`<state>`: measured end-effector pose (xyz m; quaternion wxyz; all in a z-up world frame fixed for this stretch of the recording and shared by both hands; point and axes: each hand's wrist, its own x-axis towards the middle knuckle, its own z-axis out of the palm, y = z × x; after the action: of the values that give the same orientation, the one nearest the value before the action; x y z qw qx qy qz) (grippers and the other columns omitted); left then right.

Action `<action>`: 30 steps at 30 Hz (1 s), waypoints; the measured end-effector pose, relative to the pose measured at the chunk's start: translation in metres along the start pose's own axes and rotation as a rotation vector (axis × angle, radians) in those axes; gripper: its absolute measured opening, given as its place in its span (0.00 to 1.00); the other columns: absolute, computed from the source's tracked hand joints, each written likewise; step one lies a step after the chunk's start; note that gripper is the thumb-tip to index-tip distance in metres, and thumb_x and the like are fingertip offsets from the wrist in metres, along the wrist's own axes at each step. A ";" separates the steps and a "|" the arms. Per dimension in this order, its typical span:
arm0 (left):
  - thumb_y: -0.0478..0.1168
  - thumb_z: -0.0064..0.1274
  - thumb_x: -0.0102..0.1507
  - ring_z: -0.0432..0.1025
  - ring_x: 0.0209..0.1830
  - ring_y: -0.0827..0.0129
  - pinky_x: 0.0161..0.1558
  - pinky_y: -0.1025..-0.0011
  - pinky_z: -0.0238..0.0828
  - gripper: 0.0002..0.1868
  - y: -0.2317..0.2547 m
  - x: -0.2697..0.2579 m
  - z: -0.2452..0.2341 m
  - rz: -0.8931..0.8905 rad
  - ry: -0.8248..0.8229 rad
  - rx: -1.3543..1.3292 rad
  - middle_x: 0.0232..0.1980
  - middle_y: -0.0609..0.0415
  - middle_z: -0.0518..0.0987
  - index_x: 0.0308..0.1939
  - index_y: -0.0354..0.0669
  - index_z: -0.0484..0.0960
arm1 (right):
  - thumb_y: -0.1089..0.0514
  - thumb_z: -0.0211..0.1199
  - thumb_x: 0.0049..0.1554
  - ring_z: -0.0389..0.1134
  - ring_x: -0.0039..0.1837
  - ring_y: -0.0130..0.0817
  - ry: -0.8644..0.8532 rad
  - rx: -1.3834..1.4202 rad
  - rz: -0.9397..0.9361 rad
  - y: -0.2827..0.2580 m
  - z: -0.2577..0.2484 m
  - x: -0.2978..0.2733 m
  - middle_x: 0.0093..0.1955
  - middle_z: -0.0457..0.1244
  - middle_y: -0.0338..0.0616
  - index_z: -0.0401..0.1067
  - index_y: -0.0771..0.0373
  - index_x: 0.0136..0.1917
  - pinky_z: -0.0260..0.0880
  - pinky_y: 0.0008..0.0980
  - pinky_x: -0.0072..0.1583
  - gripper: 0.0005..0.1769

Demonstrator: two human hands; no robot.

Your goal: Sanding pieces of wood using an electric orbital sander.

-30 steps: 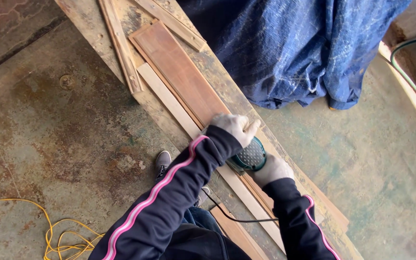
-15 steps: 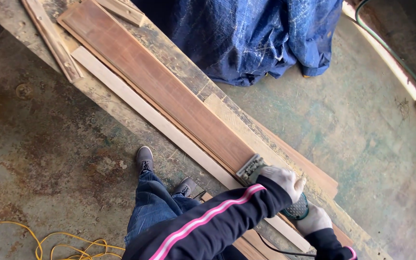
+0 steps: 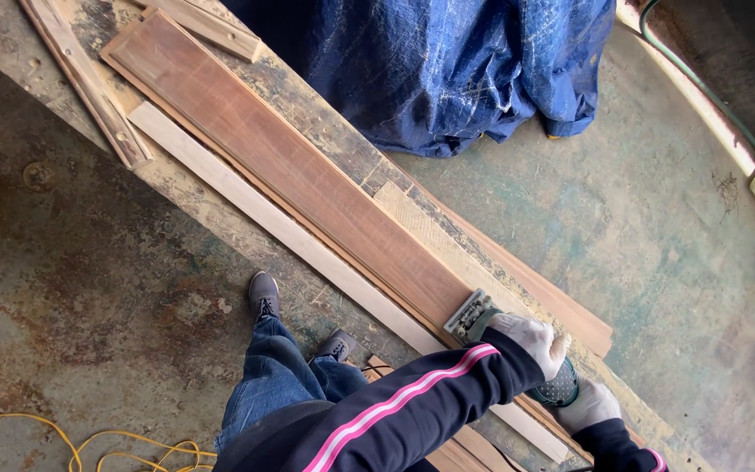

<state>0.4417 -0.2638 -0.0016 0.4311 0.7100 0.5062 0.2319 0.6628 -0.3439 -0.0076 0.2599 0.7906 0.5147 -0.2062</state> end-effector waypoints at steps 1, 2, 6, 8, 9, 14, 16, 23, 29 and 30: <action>0.57 0.40 0.71 0.78 0.32 0.48 0.40 0.51 0.69 0.28 -0.003 0.003 -0.010 -0.017 -0.008 0.002 0.31 0.40 0.82 0.37 0.39 0.85 | 0.42 0.76 0.39 0.77 0.48 0.49 -0.006 -0.019 -0.008 -0.012 -0.009 0.002 0.42 0.73 0.54 0.81 0.59 0.44 0.77 0.41 0.54 0.24; 0.57 0.40 0.71 0.78 0.32 0.48 0.40 0.51 0.69 0.28 -0.009 0.005 -0.020 -0.021 -0.002 0.001 0.31 0.40 0.82 0.37 0.39 0.85 | 0.42 0.76 0.39 0.77 0.48 0.49 -0.004 -0.024 -0.013 -0.025 -0.016 0.003 0.42 0.73 0.54 0.81 0.59 0.44 0.77 0.41 0.54 0.24; 0.58 0.44 0.68 0.79 0.34 0.48 0.41 0.51 0.71 0.27 -0.029 0.015 -0.074 -0.052 0.126 -0.029 0.32 0.40 0.83 0.37 0.39 0.85 | 0.36 0.75 0.40 0.77 0.48 0.49 0.013 -0.059 -0.089 -0.087 -0.051 0.005 0.41 0.73 0.54 0.80 0.60 0.45 0.77 0.42 0.53 0.29; 0.59 0.43 0.69 0.79 0.35 0.47 0.41 0.50 0.72 0.27 -0.042 0.021 -0.107 -0.067 0.126 -0.031 0.32 0.40 0.83 0.36 0.40 0.85 | 0.34 0.75 0.40 0.76 0.48 0.49 0.030 -0.072 -0.112 -0.123 -0.069 0.005 0.41 0.73 0.54 0.79 0.60 0.45 0.77 0.42 0.53 0.31; 0.59 0.43 0.68 0.79 0.33 0.47 0.39 0.50 0.72 0.27 -0.050 0.023 -0.123 -0.075 0.123 -0.023 0.31 0.40 0.83 0.36 0.40 0.85 | 0.34 0.75 0.40 0.76 0.48 0.49 0.032 -0.067 -0.145 -0.142 -0.078 0.004 0.41 0.73 0.53 0.79 0.59 0.46 0.77 0.42 0.53 0.31; 0.60 0.43 0.68 0.79 0.29 0.48 0.36 0.50 0.73 0.28 -0.096 0.033 -0.196 -0.081 0.178 0.011 0.30 0.40 0.82 0.32 0.42 0.86 | 0.36 0.73 0.41 0.75 0.47 0.48 0.043 -0.010 -0.253 -0.245 -0.121 -0.006 0.41 0.73 0.51 0.78 0.57 0.48 0.76 0.43 0.52 0.29; 0.57 0.43 0.68 0.79 0.25 0.51 0.32 0.54 0.75 0.26 -0.119 0.038 -0.223 -0.055 0.259 -0.013 0.27 0.41 0.82 0.29 0.43 0.85 | 0.36 0.70 0.46 0.76 0.48 0.45 0.018 -0.038 -0.288 -0.281 -0.133 -0.008 0.42 0.73 0.50 0.79 0.57 0.46 0.76 0.41 0.54 0.26; 0.52 0.51 0.68 0.77 0.24 0.50 0.29 0.55 0.72 0.21 -0.171 0.029 -0.335 0.089 0.342 0.114 0.25 0.44 0.80 0.26 0.44 0.83 | 0.47 0.65 0.48 0.74 0.48 0.52 -0.043 0.203 -0.335 -0.402 -0.180 -0.040 0.43 0.71 0.54 0.78 0.53 0.52 0.74 0.47 0.53 0.18; 0.42 0.43 0.76 0.80 0.37 0.64 0.42 0.69 0.74 0.16 -0.182 0.020 -0.395 0.156 0.065 0.177 0.41 0.48 0.85 0.47 0.46 0.89 | 0.50 0.67 0.48 0.74 0.50 0.51 0.018 0.568 -0.414 -0.433 -0.196 -0.076 0.44 0.71 0.56 0.80 0.58 0.47 0.74 0.48 0.54 0.16; 0.41 0.44 0.79 0.78 0.35 0.69 0.44 0.72 0.73 0.16 -0.189 0.017 -0.394 0.053 0.060 0.082 0.39 0.49 0.85 0.48 0.43 0.88 | 0.53 0.66 0.46 0.75 0.49 0.50 -0.012 0.562 -0.408 -0.431 -0.193 -0.079 0.43 0.72 0.55 0.80 0.60 0.45 0.75 0.47 0.52 0.14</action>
<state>0.0489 -0.0775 0.0420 0.3797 0.7331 0.5090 0.2435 0.2471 -0.1349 0.1045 -0.0117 0.7109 0.5837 -0.3921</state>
